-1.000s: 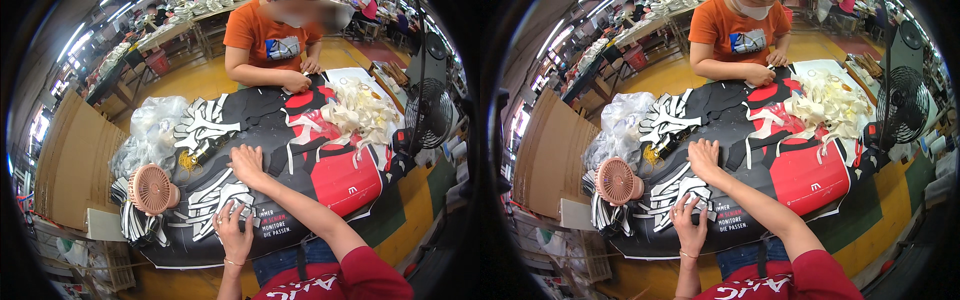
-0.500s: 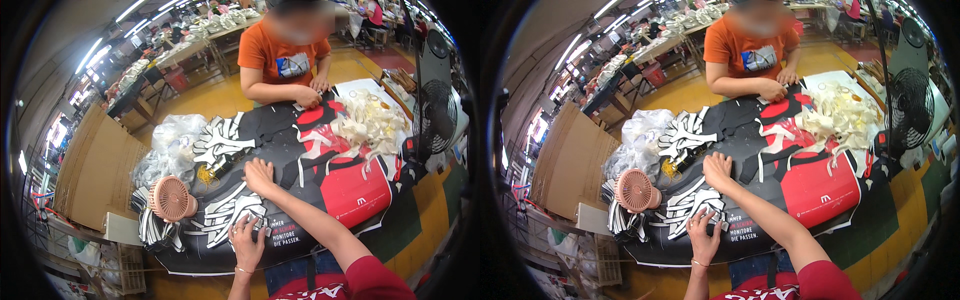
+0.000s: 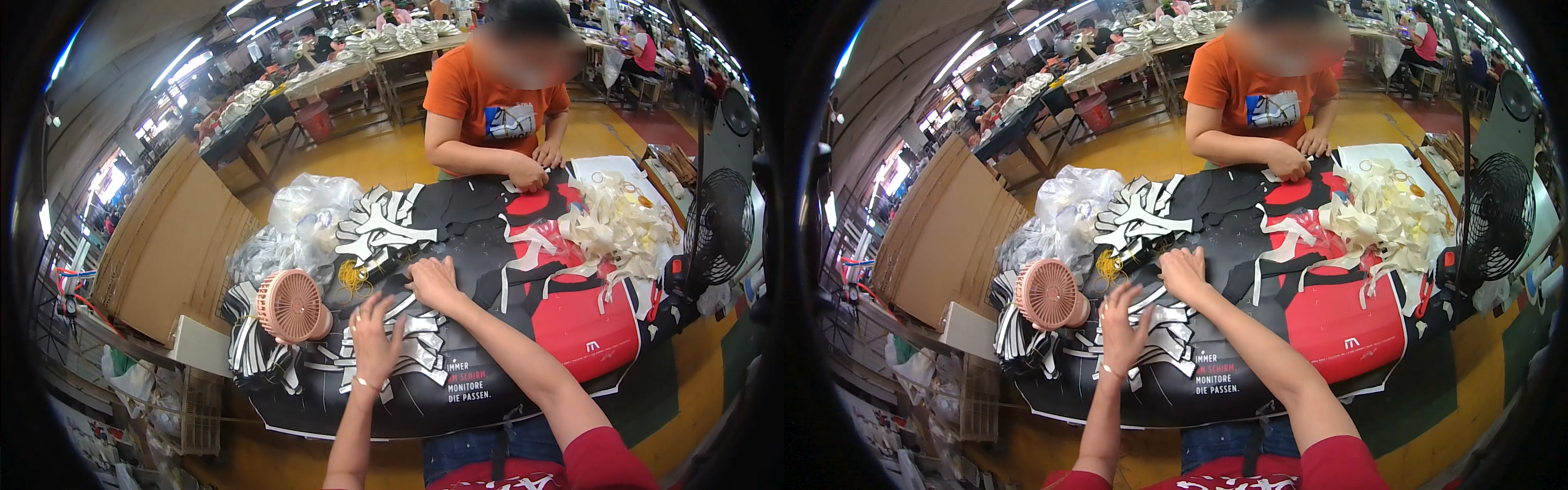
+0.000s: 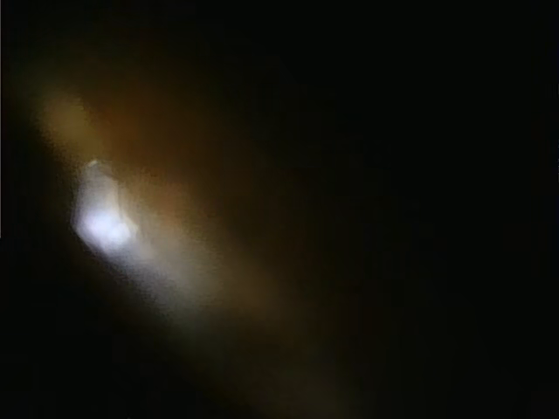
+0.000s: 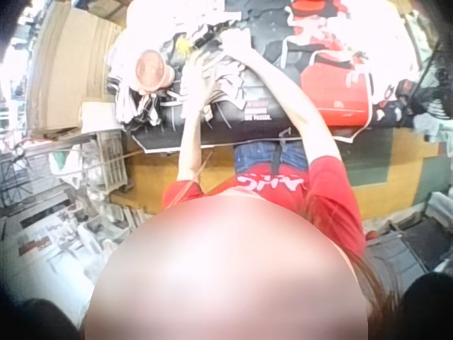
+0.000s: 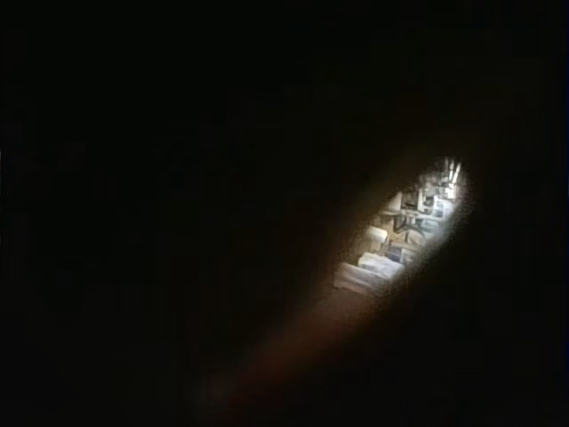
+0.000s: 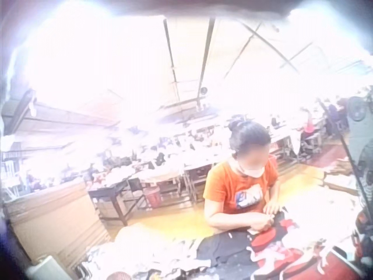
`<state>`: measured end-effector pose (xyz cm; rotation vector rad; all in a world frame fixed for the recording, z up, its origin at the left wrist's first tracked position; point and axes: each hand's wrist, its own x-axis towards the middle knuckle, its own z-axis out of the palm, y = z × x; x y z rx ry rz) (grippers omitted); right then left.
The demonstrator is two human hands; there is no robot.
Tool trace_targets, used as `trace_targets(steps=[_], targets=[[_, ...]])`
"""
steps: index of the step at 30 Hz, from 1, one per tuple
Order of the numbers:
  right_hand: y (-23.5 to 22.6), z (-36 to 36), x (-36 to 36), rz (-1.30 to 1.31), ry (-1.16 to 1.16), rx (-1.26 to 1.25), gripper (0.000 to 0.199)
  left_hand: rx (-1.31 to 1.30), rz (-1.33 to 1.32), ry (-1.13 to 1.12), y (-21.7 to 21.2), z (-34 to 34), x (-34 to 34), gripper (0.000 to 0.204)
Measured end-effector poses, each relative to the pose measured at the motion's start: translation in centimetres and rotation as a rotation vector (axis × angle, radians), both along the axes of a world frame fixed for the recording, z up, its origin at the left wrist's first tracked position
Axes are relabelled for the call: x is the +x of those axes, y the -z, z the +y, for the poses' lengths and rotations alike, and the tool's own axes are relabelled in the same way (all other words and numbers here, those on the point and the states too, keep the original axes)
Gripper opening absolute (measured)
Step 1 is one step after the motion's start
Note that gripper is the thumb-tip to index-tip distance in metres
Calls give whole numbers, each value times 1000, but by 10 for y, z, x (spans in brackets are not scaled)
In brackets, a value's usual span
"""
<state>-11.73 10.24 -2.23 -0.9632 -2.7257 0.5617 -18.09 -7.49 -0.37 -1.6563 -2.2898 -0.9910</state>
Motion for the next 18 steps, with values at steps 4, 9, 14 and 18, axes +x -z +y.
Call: trace_targets(steps=[4,9,14,18], targets=[[14,-19,16,263,-66,214,25,-91,-32,-11,6,36,-33,55],[17,-19,32,551,-137,42,26,-6,-134,163,5,50,-44,40],[5,-9,30,628,-162,-256,26,146,164,186,8,45,-47,31],[3,1,36,746,-200,-408,43,254,334,118,-19,24,-57,24]])
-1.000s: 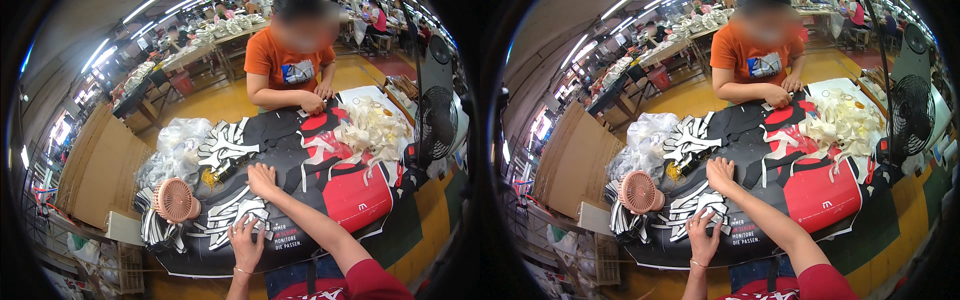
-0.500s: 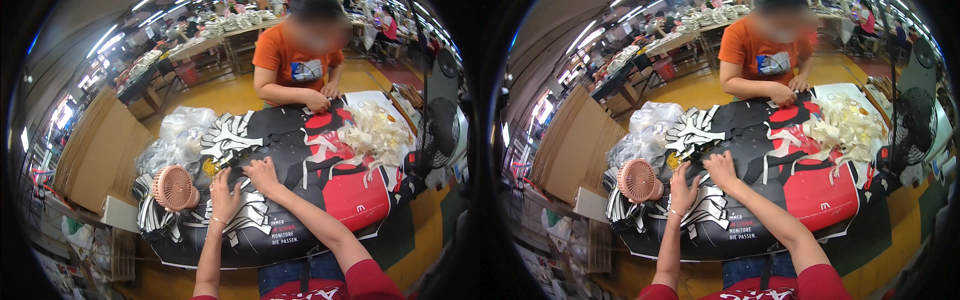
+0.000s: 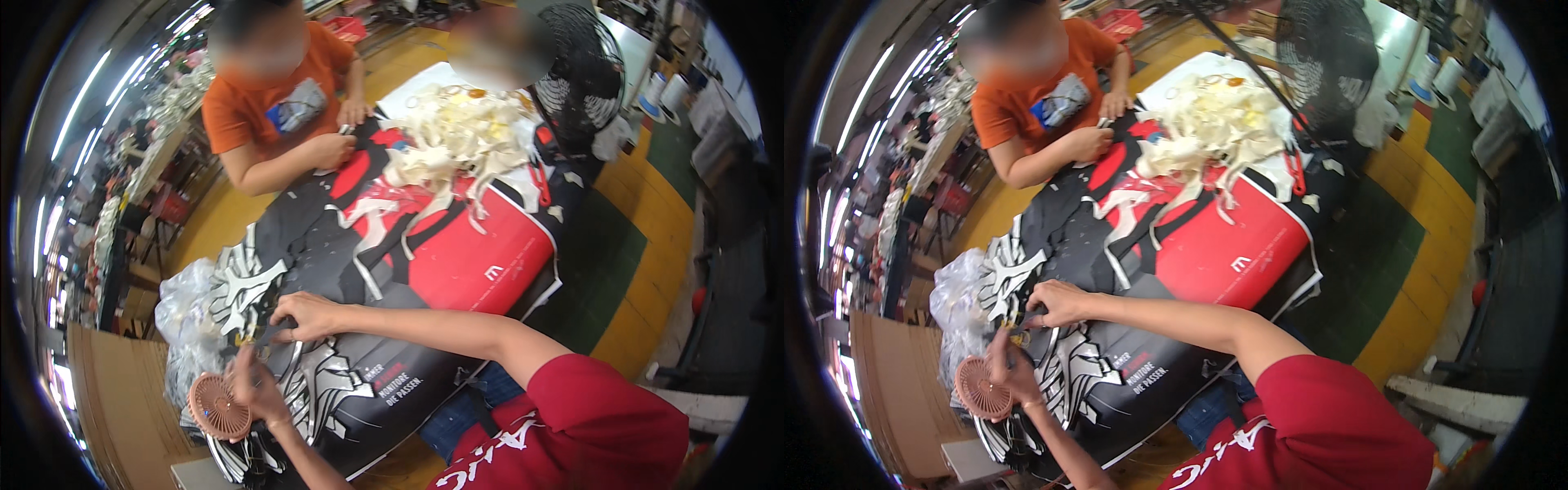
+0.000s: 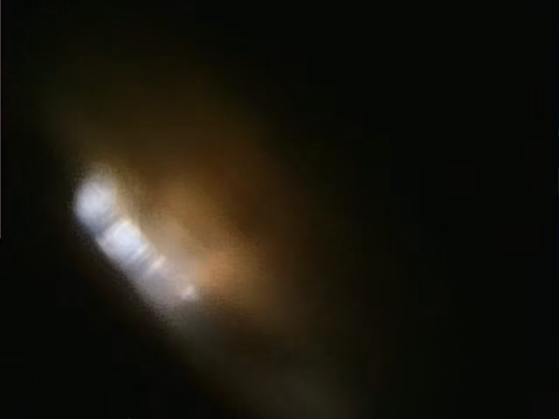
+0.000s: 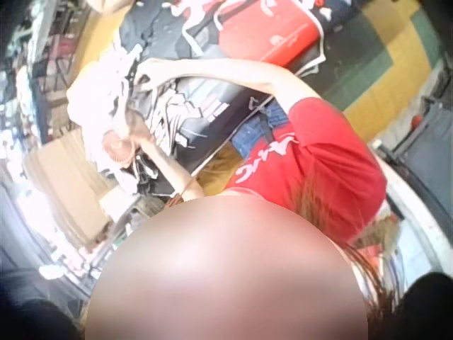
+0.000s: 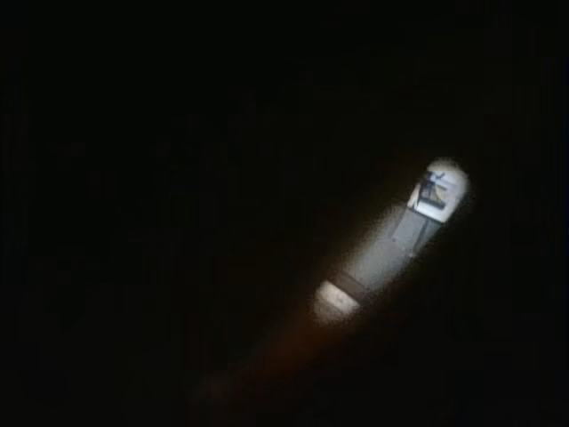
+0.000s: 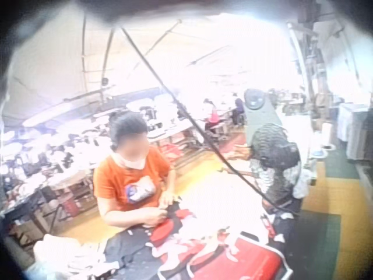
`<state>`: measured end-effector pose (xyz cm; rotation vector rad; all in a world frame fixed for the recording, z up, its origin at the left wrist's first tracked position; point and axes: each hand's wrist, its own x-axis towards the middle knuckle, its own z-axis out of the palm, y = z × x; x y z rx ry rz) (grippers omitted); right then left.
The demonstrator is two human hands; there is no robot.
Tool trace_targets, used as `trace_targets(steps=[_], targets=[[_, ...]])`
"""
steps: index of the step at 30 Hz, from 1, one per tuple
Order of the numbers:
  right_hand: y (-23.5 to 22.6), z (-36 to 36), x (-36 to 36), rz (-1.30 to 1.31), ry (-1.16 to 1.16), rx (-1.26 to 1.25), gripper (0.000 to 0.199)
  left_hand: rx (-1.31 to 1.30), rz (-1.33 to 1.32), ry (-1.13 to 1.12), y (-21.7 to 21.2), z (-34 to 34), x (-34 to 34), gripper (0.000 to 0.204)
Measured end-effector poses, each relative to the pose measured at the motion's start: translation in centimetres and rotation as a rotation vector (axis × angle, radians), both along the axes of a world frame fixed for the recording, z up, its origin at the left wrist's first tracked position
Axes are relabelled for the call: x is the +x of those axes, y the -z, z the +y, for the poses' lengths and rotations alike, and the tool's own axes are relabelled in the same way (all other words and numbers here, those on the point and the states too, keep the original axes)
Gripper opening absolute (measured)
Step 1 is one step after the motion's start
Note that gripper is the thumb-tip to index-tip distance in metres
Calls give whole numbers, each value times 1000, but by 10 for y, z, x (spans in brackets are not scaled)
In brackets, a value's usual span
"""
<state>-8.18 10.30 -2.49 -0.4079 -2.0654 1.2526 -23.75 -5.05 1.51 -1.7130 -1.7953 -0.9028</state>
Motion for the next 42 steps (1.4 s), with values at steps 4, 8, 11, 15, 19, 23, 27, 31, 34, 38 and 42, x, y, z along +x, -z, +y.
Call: trace_targets(steps=[4,8,11,15,19,23,27,31,34,38,42], targets=[[-2,9,31,-417,217,554,79,253,-673,-96,-66,-42,9,20],[-33,-2,72,61,139,-96,69,-275,-720,1,-91,-66,72,27],[-48,-37,149,208,-386,-563,53,-505,-697,138,-57,-45,139,43],[-47,-73,228,-119,54,-230,43,-601,-771,441,-18,-8,200,45],[-30,-66,270,-294,478,-142,34,-757,-664,359,-3,9,221,45],[-24,-47,279,-562,631,260,20,-724,-394,183,4,6,216,41],[-26,-19,256,-371,671,405,15,-571,-219,42,8,-5,206,38],[-31,27,232,-502,551,467,20,-572,-310,168,12,-12,209,39],[-35,37,232,-697,563,457,22,-653,-267,251,19,-18,223,45],[-38,33,241,-678,566,343,23,-657,-237,185,28,-28,238,52],[-31,33,238,-650,583,306,21,-666,-329,168,24,-30,235,50]])
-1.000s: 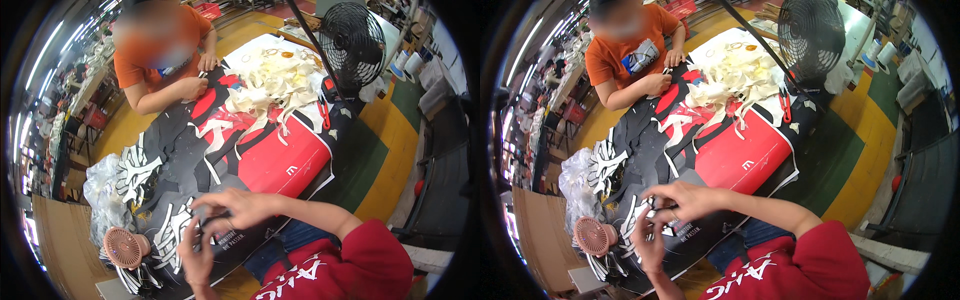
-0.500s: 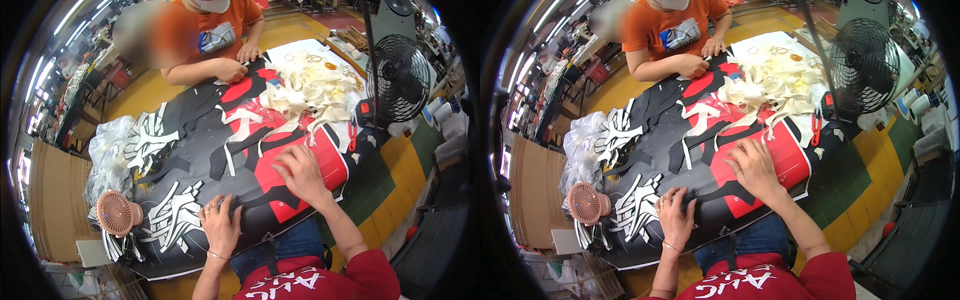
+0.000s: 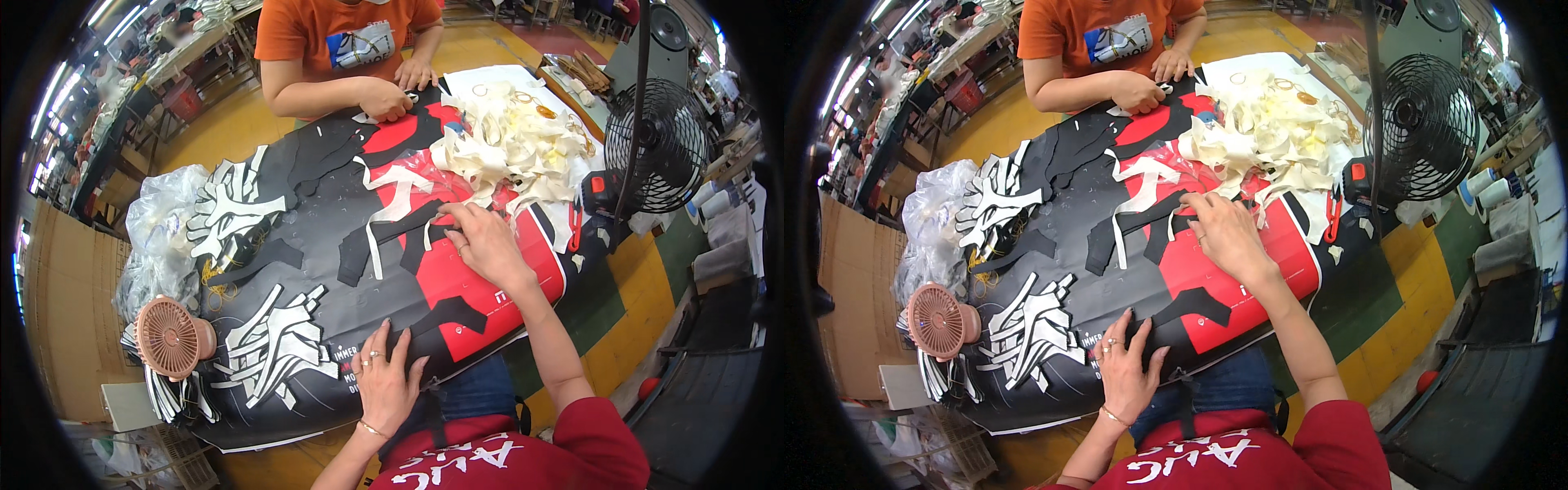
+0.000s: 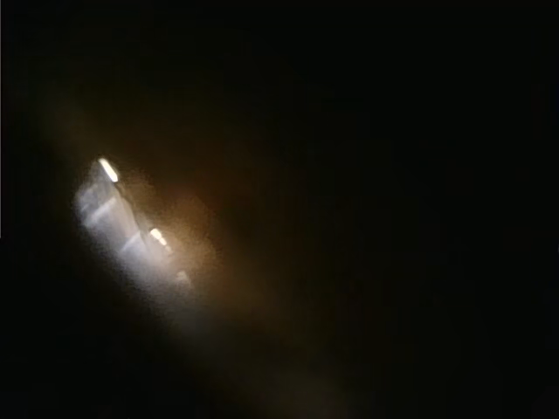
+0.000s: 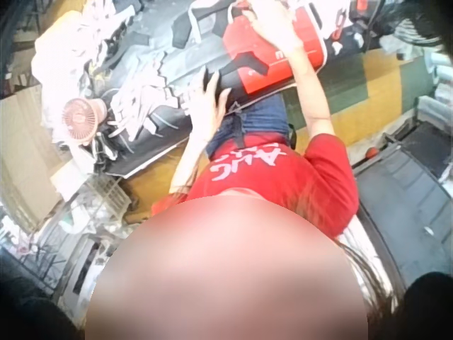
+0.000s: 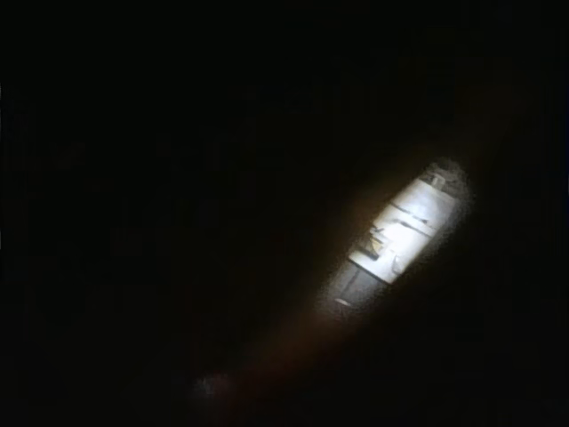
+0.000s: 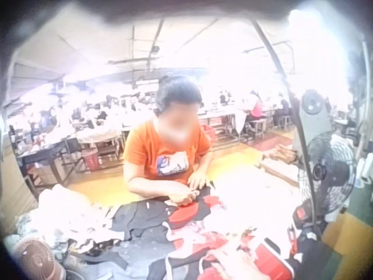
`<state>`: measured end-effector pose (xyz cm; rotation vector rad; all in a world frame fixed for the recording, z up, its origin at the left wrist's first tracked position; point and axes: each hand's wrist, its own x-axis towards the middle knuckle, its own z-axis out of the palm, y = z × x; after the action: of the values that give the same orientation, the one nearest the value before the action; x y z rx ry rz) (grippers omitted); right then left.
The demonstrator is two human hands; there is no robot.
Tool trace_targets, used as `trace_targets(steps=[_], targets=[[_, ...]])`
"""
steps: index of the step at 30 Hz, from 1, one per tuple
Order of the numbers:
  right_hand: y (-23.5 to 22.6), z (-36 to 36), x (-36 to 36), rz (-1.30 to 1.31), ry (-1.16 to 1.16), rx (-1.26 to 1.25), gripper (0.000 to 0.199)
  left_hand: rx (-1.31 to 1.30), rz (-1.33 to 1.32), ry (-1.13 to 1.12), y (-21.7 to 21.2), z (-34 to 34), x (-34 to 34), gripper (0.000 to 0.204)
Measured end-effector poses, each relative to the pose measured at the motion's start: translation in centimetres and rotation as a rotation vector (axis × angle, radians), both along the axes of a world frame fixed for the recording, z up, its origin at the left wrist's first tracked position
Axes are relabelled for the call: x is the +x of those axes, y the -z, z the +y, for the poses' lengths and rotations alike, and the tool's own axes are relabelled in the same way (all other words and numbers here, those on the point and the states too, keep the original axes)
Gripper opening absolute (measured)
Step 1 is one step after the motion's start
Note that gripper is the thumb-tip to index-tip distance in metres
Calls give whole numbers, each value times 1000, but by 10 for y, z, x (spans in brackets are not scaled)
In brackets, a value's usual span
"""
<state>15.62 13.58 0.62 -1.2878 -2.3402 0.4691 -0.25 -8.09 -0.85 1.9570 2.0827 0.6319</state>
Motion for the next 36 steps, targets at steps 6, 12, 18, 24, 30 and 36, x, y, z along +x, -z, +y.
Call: trace_targets(steps=[6,12,18,24,30,36], targets=[[22,-4,-21,-26,-123,173,24,115,-235,18,-21,23,-25,36],[26,-28,-11,149,-37,134,29,222,-157,36,-20,134,-74,29],[26,-45,12,212,-55,198,28,26,55,15,5,225,-74,27],[16,-50,23,463,7,-168,26,390,70,147,-19,202,-70,12],[3,-65,16,1306,-205,-1232,54,762,500,522,-33,97,-43,15],[-7,-101,16,1096,-274,-1137,44,699,340,498,-32,50,-33,18]])
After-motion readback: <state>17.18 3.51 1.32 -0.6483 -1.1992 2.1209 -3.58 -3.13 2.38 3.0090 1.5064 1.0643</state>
